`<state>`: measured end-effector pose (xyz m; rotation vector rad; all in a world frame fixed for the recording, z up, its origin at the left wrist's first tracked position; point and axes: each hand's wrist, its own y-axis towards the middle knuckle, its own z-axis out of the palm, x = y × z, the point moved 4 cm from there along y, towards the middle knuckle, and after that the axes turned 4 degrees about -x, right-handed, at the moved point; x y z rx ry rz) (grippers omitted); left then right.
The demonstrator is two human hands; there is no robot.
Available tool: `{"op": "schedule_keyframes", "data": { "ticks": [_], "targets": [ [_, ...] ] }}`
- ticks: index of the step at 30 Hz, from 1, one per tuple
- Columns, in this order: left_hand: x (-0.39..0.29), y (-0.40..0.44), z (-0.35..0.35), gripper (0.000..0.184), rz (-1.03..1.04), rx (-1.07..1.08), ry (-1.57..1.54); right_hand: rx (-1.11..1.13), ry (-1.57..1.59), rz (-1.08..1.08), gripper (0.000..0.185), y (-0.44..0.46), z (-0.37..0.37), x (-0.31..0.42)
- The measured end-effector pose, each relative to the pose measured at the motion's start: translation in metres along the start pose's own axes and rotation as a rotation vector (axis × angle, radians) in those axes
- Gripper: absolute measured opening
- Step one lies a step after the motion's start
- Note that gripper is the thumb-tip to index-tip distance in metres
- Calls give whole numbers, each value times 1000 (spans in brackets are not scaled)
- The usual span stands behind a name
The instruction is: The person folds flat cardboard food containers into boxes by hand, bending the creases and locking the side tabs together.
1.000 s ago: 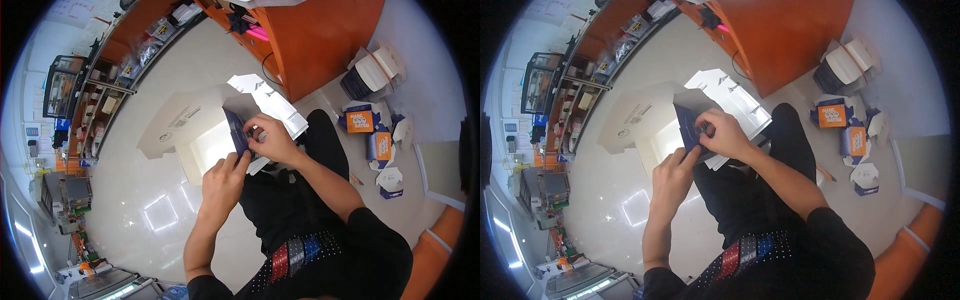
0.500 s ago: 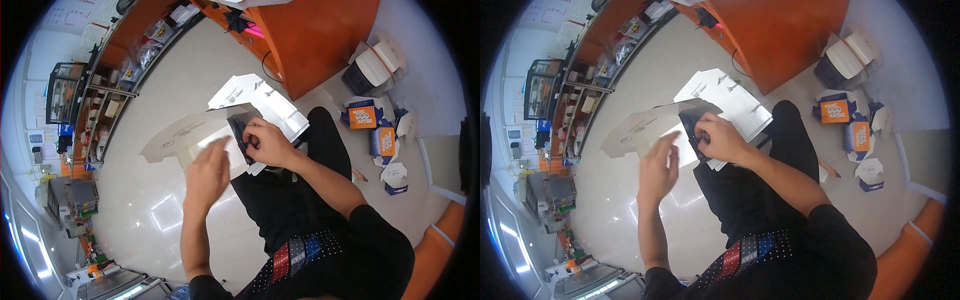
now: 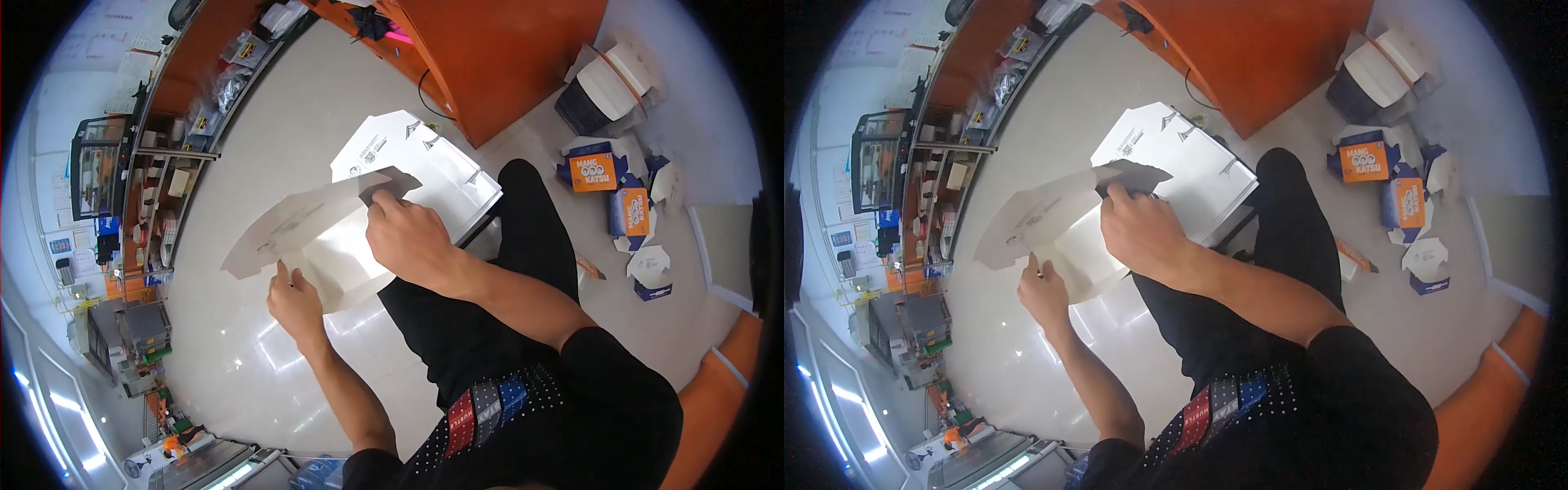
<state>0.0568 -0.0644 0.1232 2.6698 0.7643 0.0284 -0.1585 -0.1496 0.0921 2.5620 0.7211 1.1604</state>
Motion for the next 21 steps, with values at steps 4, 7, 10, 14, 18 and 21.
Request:
{"op": "schedule_keyframes", "data": {
  "ticks": [4, 7, 10, 14, 18, 21],
  "targets": [
    [-5, 11, -5, 36, 49, 62, 50, 29, 21, 13, 8, 8, 1, 0],
    [4, 10, 1, 38, 171, 43, 49, -37, 58, 83, 14, 4, 18, -4],
    [11, 13, 5, 36, 171, 68, 108, -46, 110, 70, 15, -1, 9, -7],
    [10, 14, -1, 39, 164, 140, 10, -278, 294, 20, 22, -26, -52, -53],
    [24, 4, 4, 41, 72, 87, -12, -449, 331, 674, 7, -93, -65, -240],
    [58, 5, 15, 50, -13, 127, -178, -517, 455, 1415, 19, -216, -21, -438]
  ]
}}
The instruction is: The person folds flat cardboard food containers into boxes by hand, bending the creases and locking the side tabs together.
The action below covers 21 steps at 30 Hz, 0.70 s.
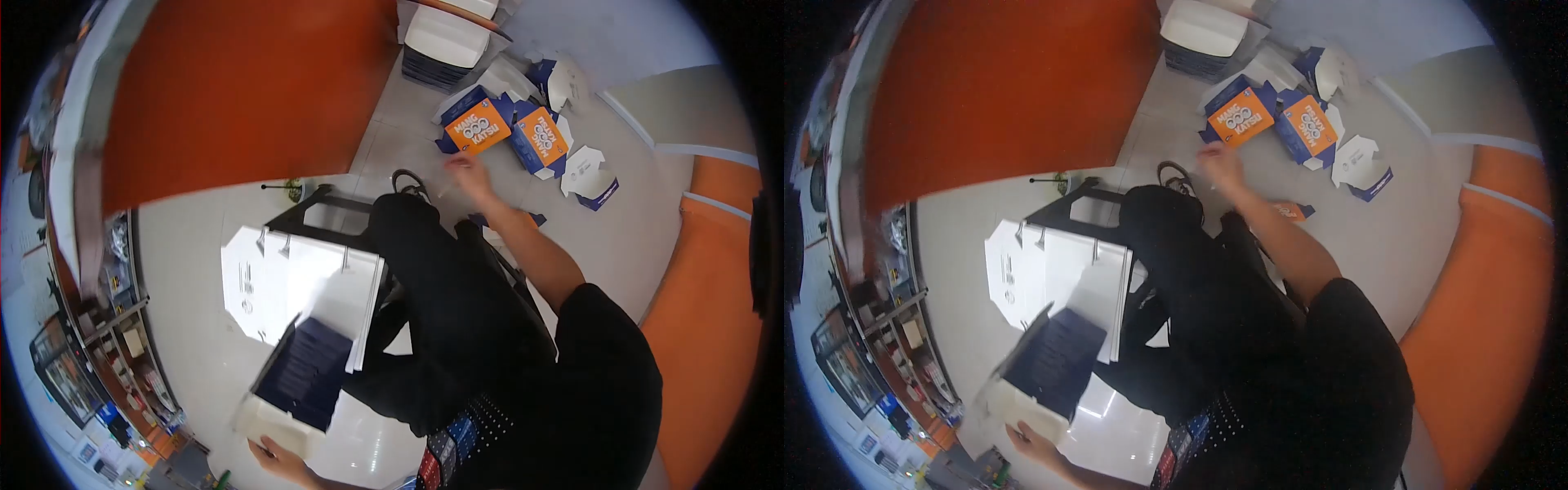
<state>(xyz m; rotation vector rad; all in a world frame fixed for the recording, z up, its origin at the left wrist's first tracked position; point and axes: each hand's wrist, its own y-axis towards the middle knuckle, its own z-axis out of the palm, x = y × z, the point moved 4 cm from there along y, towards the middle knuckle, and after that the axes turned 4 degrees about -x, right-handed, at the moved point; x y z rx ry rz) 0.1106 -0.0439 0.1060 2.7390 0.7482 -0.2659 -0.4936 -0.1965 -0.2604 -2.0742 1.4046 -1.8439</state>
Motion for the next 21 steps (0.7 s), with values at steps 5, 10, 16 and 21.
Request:
{"op": "schedule_keyframes", "data": {
  "ticks": [5, 10, 16, 21],
  "targets": [
    [49, -8, -4, 62, -242, 124, -21, -124, 393, 385, 33, 103, -55, -121],
    [77, -6, -16, 75, -334, 271, -105, -185, 520, 413, 33, 131, -44, -117],
    [90, -21, -16, 86, -454, 247, -181, -293, 484, -33, 26, 143, -51, -57],
    [-26, -36, -22, 61, -21, -130, -121, -212, 684, -84, 18, 28, -92, 72]
  ]
}}
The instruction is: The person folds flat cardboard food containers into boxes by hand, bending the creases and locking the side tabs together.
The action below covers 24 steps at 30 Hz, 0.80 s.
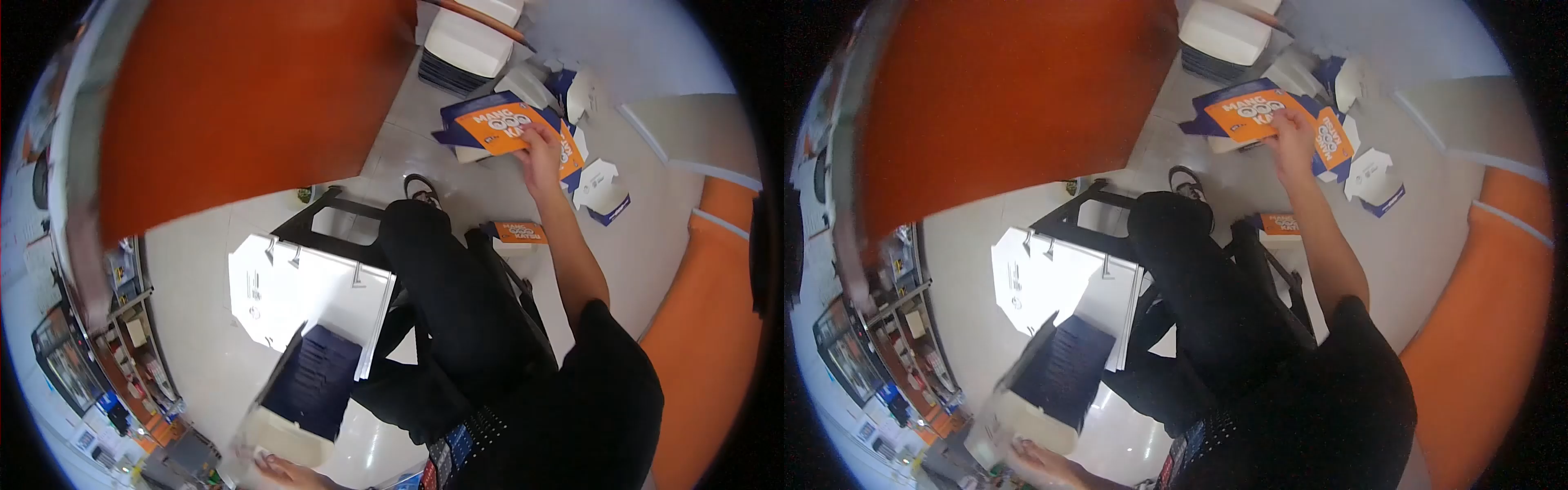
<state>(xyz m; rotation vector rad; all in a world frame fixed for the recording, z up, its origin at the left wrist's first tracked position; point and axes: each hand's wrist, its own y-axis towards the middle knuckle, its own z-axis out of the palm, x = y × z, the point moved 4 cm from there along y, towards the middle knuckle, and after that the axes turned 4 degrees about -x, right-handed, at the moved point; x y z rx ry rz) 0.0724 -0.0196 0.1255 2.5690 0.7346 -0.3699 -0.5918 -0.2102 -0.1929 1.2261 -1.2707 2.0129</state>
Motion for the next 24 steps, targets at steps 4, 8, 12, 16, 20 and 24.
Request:
{"op": "schedule_keyframes", "data": {
  "ticks": [4, 8, 12, 16, 20, 24],
  "targets": [
    [-91, -32, 5, 41, 253, -361, -127, 291, 97, -68, 22, -126, 11, 98],
    [-197, -59, 45, 102, 569, 129, -494, 631, 63, -28, 30, -250, 23, 163],
    [-211, -57, 16, 68, 736, 193, -747, 1019, 45, 86, 34, -356, 57, 199],
    [-169, -35, -14, 32, 644, -110, -969, 1364, -74, 334, 44, -416, 95, 221],
    [-112, -22, -18, 31, 190, -270, -1392, 1678, -26, 67, 74, -477, 121, 206],
    [-62, 9, -15, 34, -207, -328, -1461, 1821, -250, -1210, 85, -502, 131, 191]
  ]
}}
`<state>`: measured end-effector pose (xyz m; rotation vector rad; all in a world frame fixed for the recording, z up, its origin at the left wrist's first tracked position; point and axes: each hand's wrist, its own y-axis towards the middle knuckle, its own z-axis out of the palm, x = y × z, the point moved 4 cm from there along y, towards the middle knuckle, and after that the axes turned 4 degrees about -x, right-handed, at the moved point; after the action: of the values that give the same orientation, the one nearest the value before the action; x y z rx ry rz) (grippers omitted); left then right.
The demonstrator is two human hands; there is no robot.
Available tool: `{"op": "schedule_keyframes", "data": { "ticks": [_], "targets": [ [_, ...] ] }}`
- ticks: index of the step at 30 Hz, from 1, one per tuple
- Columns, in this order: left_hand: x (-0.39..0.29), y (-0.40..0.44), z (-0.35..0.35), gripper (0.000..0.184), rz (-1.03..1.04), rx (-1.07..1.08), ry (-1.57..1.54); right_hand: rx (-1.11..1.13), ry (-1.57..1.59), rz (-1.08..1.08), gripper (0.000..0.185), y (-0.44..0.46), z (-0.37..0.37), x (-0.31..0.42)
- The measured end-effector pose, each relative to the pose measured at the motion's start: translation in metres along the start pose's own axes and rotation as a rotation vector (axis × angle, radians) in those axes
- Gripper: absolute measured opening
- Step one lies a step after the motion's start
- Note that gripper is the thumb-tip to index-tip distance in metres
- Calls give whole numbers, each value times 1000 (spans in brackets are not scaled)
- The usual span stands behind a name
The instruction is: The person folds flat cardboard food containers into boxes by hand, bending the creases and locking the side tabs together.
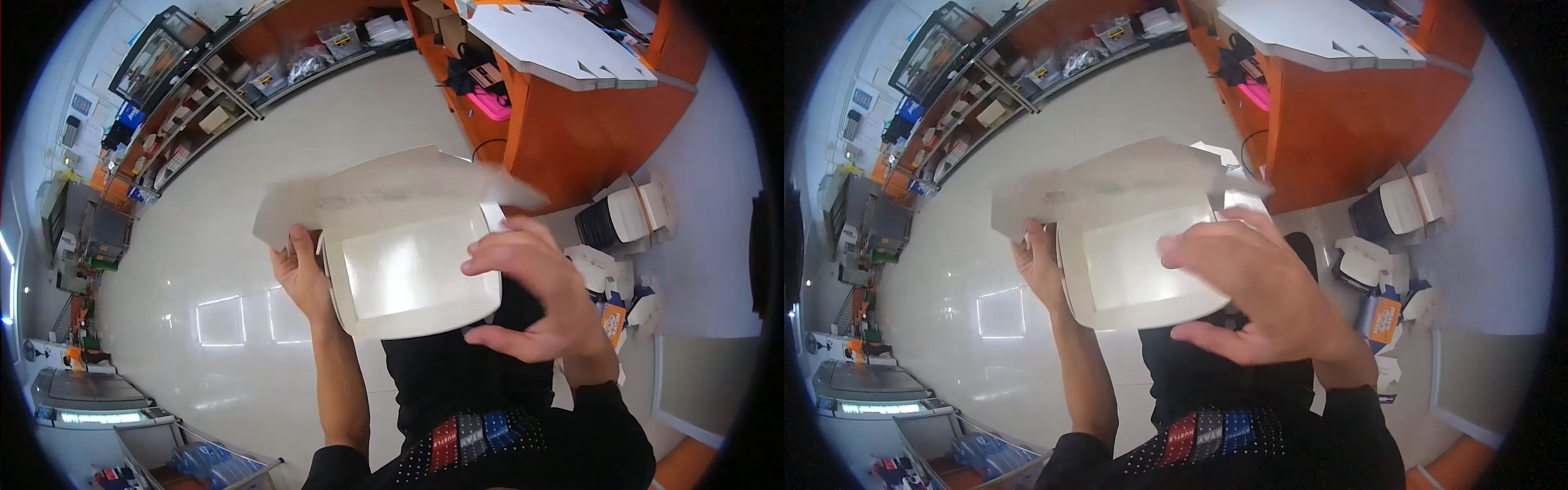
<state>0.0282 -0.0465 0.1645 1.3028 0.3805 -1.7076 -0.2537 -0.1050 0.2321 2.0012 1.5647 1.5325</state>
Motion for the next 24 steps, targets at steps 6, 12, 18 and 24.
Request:
{"op": "schedule_keyframes", "data": {
  "ticks": [6, 12, 18, 24],
  "targets": [
    [45, 34, -17, 33, -105, 9, -44, 1, -222, 46, 29, -16, 38, -47],
    [35, 17, -21, 56, -318, -26, 370, -109, -198, -10, 19, -18, 61, -71],
    [6, 10, -33, 54, -118, 47, 726, -185, -253, -101, 17, -2, 82, -61],
    [-1, 7, -14, 45, -45, 174, 689, -266, -372, -177, 15, -11, 80, -56]
  ]
}}
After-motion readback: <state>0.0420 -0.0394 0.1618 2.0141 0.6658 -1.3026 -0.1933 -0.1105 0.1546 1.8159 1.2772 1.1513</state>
